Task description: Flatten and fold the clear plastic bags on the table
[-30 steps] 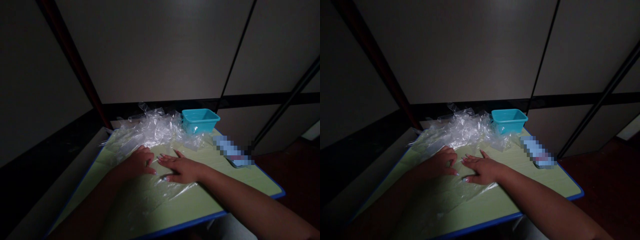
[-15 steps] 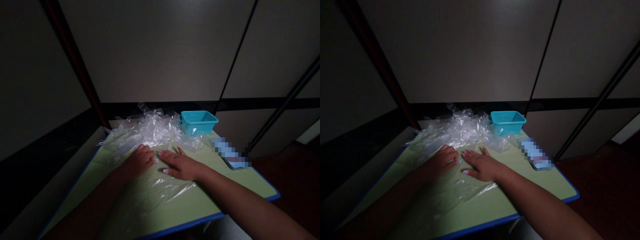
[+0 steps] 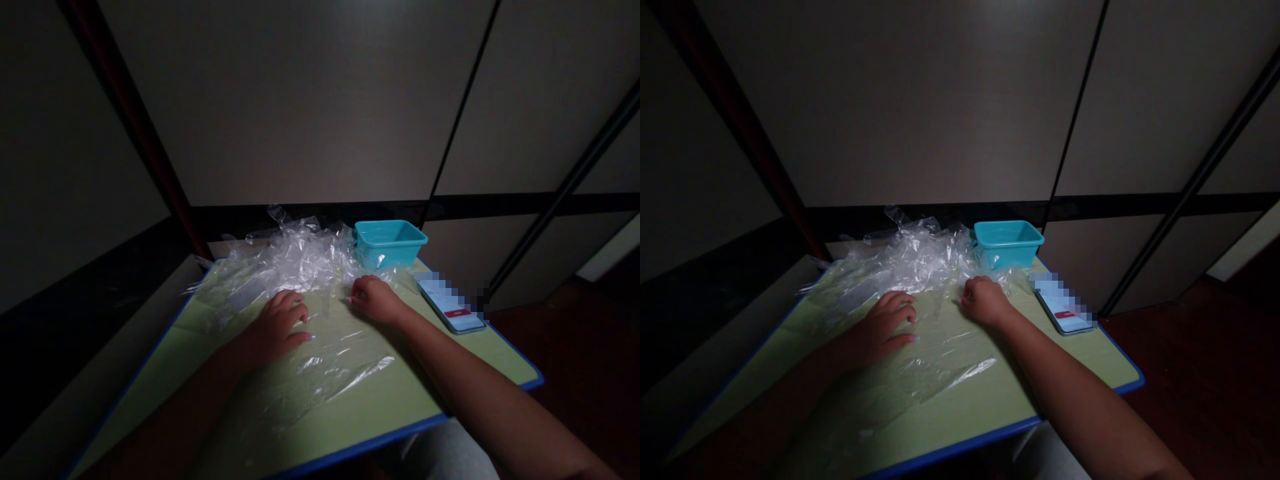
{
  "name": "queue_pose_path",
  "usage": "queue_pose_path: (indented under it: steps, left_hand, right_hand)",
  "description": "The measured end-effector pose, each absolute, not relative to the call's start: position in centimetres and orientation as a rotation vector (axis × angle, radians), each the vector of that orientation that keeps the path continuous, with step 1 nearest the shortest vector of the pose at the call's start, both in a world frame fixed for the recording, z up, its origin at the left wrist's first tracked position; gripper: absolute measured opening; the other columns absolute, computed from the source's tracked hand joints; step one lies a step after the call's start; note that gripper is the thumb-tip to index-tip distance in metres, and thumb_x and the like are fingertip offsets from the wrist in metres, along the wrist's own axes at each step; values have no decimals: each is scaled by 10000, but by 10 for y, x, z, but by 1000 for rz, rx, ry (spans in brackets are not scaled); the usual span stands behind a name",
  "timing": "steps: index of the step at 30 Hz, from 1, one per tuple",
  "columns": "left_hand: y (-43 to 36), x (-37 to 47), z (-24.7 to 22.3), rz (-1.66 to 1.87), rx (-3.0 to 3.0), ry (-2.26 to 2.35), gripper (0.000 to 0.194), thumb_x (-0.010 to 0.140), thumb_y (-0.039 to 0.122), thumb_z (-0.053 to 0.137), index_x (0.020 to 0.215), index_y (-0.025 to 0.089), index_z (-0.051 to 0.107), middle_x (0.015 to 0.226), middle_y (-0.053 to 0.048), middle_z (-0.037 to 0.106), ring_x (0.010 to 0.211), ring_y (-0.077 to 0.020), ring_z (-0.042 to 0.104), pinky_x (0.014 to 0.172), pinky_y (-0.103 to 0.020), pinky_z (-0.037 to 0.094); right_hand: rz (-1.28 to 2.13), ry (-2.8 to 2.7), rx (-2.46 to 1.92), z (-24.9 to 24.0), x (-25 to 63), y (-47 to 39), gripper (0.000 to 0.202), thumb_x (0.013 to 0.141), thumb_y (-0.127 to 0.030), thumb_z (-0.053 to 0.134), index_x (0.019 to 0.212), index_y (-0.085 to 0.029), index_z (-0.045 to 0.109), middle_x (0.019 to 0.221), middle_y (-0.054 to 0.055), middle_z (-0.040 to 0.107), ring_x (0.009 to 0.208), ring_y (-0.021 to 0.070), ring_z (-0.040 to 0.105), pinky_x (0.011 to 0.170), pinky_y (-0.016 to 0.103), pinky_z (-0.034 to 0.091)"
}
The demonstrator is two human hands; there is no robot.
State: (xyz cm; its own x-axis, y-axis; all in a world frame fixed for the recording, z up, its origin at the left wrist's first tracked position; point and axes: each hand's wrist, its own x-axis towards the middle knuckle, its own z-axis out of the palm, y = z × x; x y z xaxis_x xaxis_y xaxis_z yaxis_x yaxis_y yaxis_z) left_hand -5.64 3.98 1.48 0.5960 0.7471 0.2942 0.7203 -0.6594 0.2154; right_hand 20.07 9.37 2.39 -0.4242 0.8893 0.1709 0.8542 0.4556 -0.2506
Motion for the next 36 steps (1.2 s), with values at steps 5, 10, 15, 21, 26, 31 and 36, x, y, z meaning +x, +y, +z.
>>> queue_pose_path:
  steps: [5,10,15,21,26,31,36]
  left_hand:
    - [41,-57,12,506,2722,1270,308,730,435,654,896,204,537,1224,-90,447,1192,-293,311,984,-438,306]
    - [42,-56,11,497,2711,1294,412,695,494,673,964,213,536,1267,-92,424,1209,-304,296,994,-464,300]
    - [42,-57,11,452,2707,1311,523,706,524,658,1105,213,527,1313,-113,395,1245,-312,269,1022,-482,272]
    - [41,-57,13,438,2703,1329,574,749,560,594,1224,248,512,1335,-99,410,1260,-329,266,1027,-511,260]
    - [40,-56,15,378,2699,1398,531,770,572,555,1217,286,548,1370,-82,395,1274,-356,256,1014,-534,264]
    - [41,-58,11,266,2728,1425,563,784,579,536,1288,331,487,1448,-82,307,1324,-382,182,1022,-554,230]
    - [44,-62,1,193,2776,1453,604,790,592,515,1326,324,441,1513,-81,159,1354,-396,102,1027,-559,212]
  right_hand:
    - [199,-2474,-1520,22,199,92,190,801,-363,588,823,-178,627,873,76,641,847,202,557,680,262,369]
    - [219,-2504,-1537,23,199,92,218,794,-398,592,833,-186,625,878,69,652,818,199,575,657,259,361]
    - [236,-2527,-1580,24,198,91,162,803,-327,570,838,-185,639,887,75,668,818,204,597,666,263,367]
    - [250,-2549,-1647,28,206,91,154,782,-287,567,820,-180,671,897,94,681,803,224,613,641,271,387]
    - [239,-2531,-1674,34,211,89,156,778,-283,584,781,-153,671,850,113,672,743,220,606,633,280,406]
    - [197,-2450,-1280,38,202,79,242,872,-285,480,1007,-139,618,1022,119,617,959,205,553,821,294,403]
    - [405,-2645,-870,33,195,65,490,851,-463,520,1307,-292,463,1442,107,331,1315,267,286,1033,489,211]
